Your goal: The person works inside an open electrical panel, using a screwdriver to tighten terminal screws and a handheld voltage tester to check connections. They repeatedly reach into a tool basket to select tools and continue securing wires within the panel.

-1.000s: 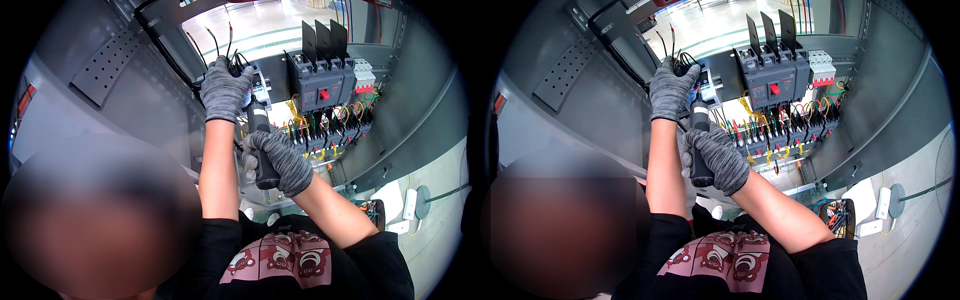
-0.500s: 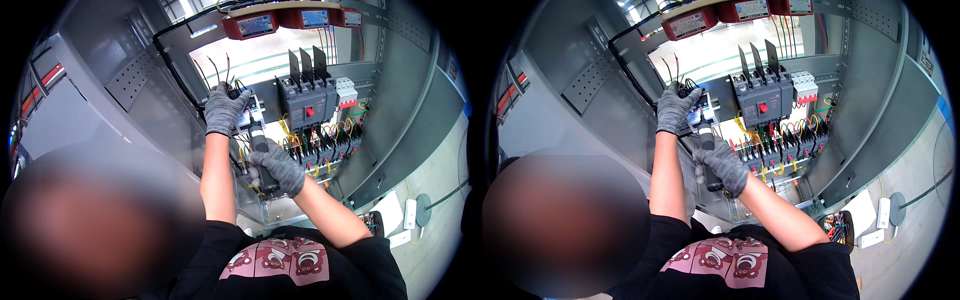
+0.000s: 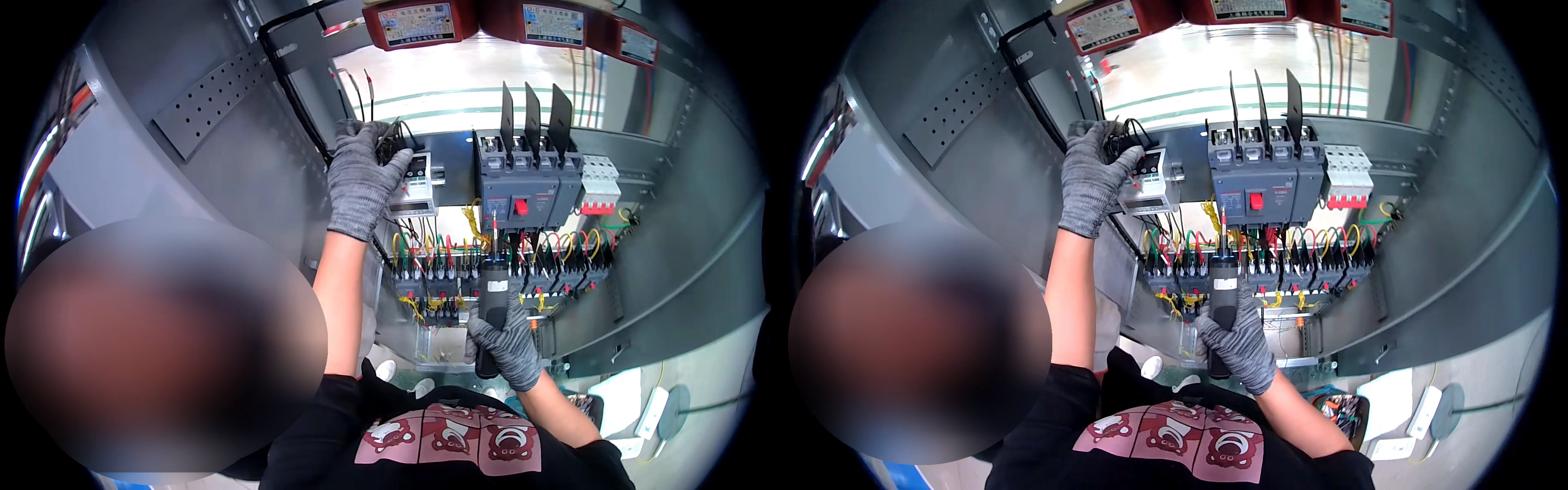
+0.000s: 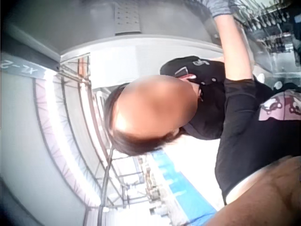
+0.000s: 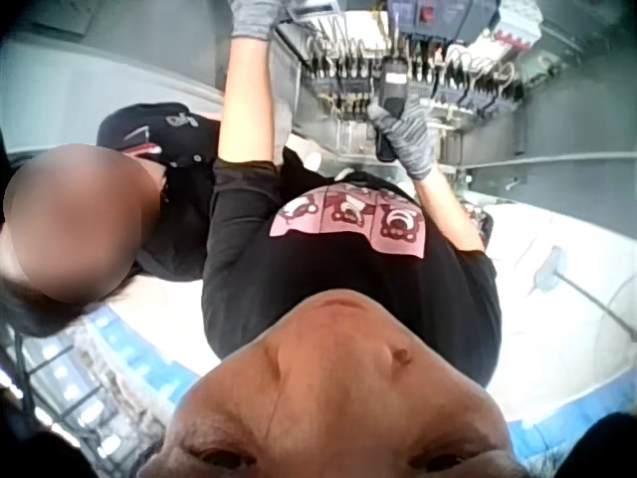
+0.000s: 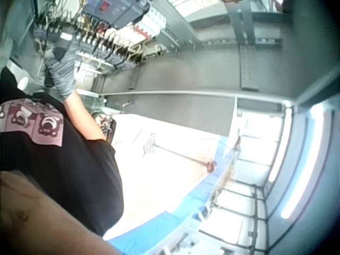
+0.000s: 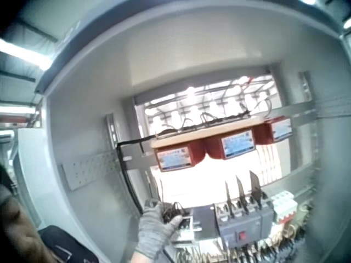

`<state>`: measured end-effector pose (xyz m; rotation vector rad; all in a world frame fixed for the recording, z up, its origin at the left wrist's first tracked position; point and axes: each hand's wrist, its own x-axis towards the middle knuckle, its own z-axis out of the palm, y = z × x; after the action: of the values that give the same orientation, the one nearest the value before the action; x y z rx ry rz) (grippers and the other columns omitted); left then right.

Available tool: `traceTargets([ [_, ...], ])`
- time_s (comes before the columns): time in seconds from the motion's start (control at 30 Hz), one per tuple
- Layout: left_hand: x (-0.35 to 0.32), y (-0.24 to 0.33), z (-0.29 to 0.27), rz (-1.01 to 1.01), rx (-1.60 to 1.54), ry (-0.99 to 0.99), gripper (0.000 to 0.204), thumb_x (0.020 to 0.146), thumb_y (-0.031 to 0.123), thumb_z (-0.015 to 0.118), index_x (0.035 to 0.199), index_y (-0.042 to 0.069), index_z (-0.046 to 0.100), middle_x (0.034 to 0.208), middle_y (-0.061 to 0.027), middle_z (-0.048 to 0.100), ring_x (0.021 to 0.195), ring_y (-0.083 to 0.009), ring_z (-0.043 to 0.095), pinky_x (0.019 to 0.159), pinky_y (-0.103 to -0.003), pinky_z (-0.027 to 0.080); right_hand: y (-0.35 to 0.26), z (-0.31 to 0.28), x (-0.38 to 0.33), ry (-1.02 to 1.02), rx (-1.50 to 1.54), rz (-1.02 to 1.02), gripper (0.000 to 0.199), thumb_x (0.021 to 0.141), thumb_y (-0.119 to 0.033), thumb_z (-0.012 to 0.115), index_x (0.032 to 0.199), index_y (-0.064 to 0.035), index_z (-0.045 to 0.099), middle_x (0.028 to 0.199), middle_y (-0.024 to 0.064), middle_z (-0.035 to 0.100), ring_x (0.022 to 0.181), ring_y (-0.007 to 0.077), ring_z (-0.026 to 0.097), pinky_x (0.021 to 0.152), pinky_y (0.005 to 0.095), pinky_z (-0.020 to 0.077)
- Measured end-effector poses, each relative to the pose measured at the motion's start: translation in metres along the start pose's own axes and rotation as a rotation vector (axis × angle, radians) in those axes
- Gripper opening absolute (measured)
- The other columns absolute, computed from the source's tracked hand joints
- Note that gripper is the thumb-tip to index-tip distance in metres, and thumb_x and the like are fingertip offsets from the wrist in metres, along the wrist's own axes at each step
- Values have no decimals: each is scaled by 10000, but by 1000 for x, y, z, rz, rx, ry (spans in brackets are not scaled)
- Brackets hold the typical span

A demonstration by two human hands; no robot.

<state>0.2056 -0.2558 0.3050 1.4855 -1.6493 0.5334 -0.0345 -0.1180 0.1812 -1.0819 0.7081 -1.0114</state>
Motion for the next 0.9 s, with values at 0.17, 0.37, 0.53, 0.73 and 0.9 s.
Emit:
traceTargets([
  [0.17, 18, 1, -4, -194, 32, -384, 469, 747, 331, 724, 1108, 44, 637, 1172, -245, 540, 1079, -339, 554, 954, -392, 437, 11, -17, 16, -136, -30, -67, 473, 818, -59, 628, 1222, -14, 386, 798, 57, 563, 587, 130, 596, 519, 275, 520],
  [0.37, 16, 9, 4, -233, -87, -311, 185, 767, 114, 703, 906, 1, 659, 912, -119, 540, 904, -217, 566, 822, -325, 486, 21, -30, 38, -208, -23, -92, 589, 768, -66, 683, 1269, -21, 377, 847, 43, 570, 731, 126, 572, 676, 290, 508],
  [0.53, 9, 3, 13, -237, -117, -224, 178, 763, 101, 696, 898, -7, 653, 946, -139, 542, 894, -251, 559, 850, -331, 468, 19, -31, 42, -256, 9, -41, 530, 766, -57, 685, 1213, -37, 400, 863, 38, 563, 764, 125, 564, 711, 289, 499],
  [0.73, 18, 13, 6, -163, 68, -297, 355, 768, 232, 706, 1039, 10, 645, 1170, -194, 563, 1070, -312, 554, 927, -373, 445, 9, -27, 46, -261, -133, -185, 535, 776, -46, 672, 1230, -33, 389, 866, 48, 573, 737, 126, 580, 677, 294, 509],
  [0.9, 9, 0, 15, -373, -398, -229, 266, 759, 203, 698, 919, -6, 662, 980, -173, 630, 915, -294, 590, 870, -367, 460, 3, -25, 46, -302, -85, -141, 510, 796, -41, 652, 1230, -41, 385, 866, 52, 572, 680, 126, 586, 625, 288, 518],
])
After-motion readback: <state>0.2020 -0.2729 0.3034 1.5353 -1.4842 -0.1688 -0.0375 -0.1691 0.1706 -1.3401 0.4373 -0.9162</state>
